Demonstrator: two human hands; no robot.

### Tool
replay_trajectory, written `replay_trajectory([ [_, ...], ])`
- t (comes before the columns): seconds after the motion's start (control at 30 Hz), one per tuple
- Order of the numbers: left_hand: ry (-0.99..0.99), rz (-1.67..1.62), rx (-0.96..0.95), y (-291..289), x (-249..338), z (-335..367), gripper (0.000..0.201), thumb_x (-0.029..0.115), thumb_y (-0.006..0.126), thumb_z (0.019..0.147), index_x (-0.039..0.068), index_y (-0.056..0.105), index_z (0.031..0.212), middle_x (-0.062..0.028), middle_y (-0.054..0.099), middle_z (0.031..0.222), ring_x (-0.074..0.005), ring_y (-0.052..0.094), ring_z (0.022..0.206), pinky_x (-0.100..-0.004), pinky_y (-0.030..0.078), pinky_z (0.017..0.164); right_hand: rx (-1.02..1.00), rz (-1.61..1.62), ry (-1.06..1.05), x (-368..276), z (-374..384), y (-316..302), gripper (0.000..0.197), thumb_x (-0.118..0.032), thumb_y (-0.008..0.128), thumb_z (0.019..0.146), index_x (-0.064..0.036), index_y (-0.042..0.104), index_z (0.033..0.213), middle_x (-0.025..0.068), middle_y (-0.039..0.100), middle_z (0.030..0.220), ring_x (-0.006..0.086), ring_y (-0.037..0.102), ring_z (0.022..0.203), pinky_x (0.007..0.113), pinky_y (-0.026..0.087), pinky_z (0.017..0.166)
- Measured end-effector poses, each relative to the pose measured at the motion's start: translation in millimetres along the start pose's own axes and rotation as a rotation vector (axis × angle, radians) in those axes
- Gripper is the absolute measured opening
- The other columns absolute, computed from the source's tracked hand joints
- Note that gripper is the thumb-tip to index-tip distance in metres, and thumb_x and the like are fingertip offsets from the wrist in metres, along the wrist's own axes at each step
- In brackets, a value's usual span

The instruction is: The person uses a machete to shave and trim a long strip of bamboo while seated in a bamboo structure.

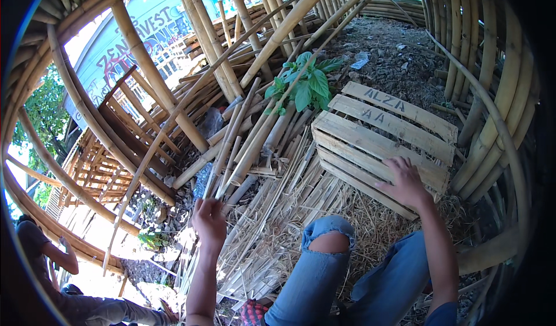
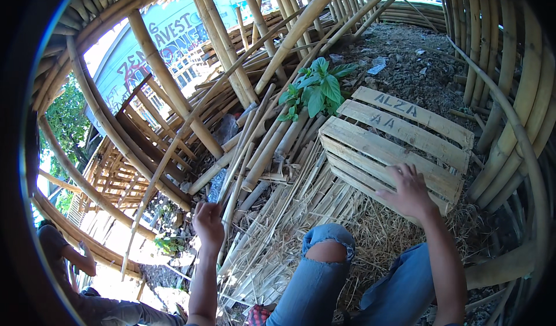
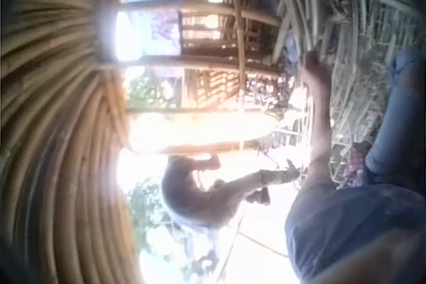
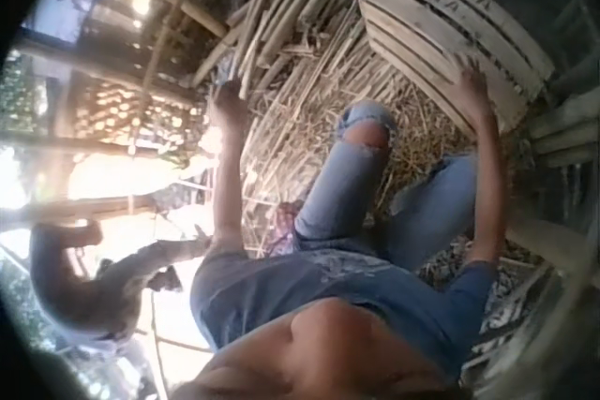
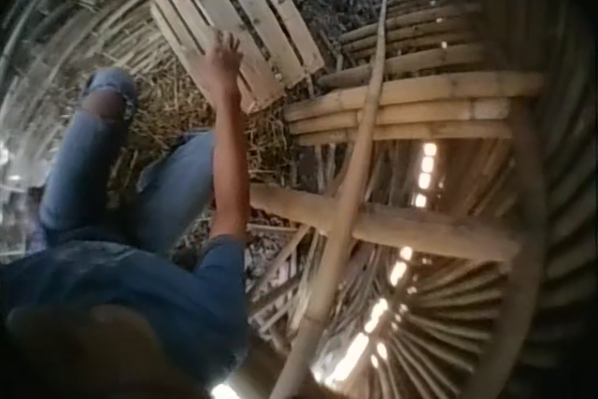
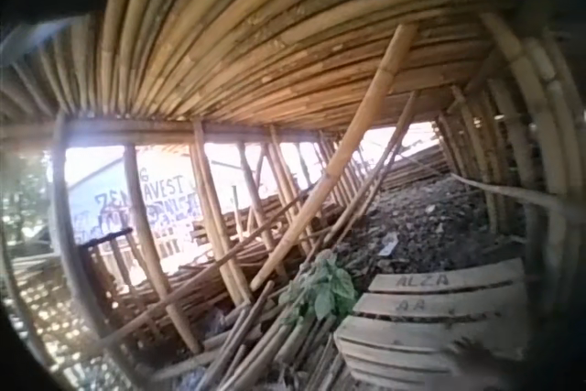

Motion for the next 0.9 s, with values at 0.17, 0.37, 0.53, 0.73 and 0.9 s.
replay_trajectory([
  [0.17,0.41,-0.095,0.06,48,68,44,0.002,-0.002,0.064,0.077,0.001,0.064,0.078,-0.0112,0.057,0.071,-0.0301,0.053,0.063,-0.0375,0.041,0.058,0.099,0.119,-0.227,-43,-15,-1,0.061,-0.051,0.06,0.085,-0.003,0.052,0.123,0.0169,0.054,0.122,0.0311,0.049,0.118,0.045,0.036,0.101],
  [0.37,0.18,-0.293,0.158,59,61,66,0.012,-0.01,0.059,0.078,-0.001,0.064,0.083,-0.0112,0.057,0.076,-0.0233,0.057,0.067,-0.0336,0.044,0.059,0.089,0.194,-0.151,-22,-43,26,0.057,-0.047,0.061,0.085,-0.0032,0.053,0.121,0.0166,0.055,0.121,0.0315,0.05,0.118,0.045,0.037,0.1],
  [0.53,0.196,-0.008,0.399,22,-49,69,0.011,-0.007,0.059,0.082,0.0,0.065,0.086,-0.0109,0.059,0.083,-0.0226,0.057,0.072,-0.0317,0.047,0.063,-0.088,0.198,0.028,-1,-63,19,0.056,-0.043,0.063,0.084,-0.0017,0.053,0.121,0.0172,0.056,0.118,0.0321,0.05,0.117,0.044,0.037,0.1],
  [0.73,0.029,0.283,0.225,-47,-187,4,0.009,-0.006,0.053,0.084,-0.001,0.06,0.085,-0.0141,0.054,0.082,-0.0306,0.053,0.074,-0.0391,0.043,0.067,-0.108,0.151,0.092,-2,-76,10,0.052,-0.038,0.065,0.084,-0.0006,0.053,0.119,0.0174,0.056,0.116,0.0337,0.049,0.116,0.044,0.037,0.1],
  [0.9,-0.167,0.362,0.105,-51,-281,-82,0.01,-0.006,0.05,0.084,-0.001,0.058,0.085,-0.0164,0.05,0.084,-0.0339,0.051,0.075,-0.043,0.041,0.068,-0.112,0.094,0.116,1,-76,13,0.053,-0.037,0.065,0.084,-0.0008,0.053,0.12,0.0174,0.056,0.115,0.0338,0.049,0.115,0.043,0.035,0.101],
])
Point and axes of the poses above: each hand's wrist, its own z-axis towards the middle knuckle, its own y-axis out of the palm, x = y × z, the point moved 1 cm from there along z, towards the middle knuckle
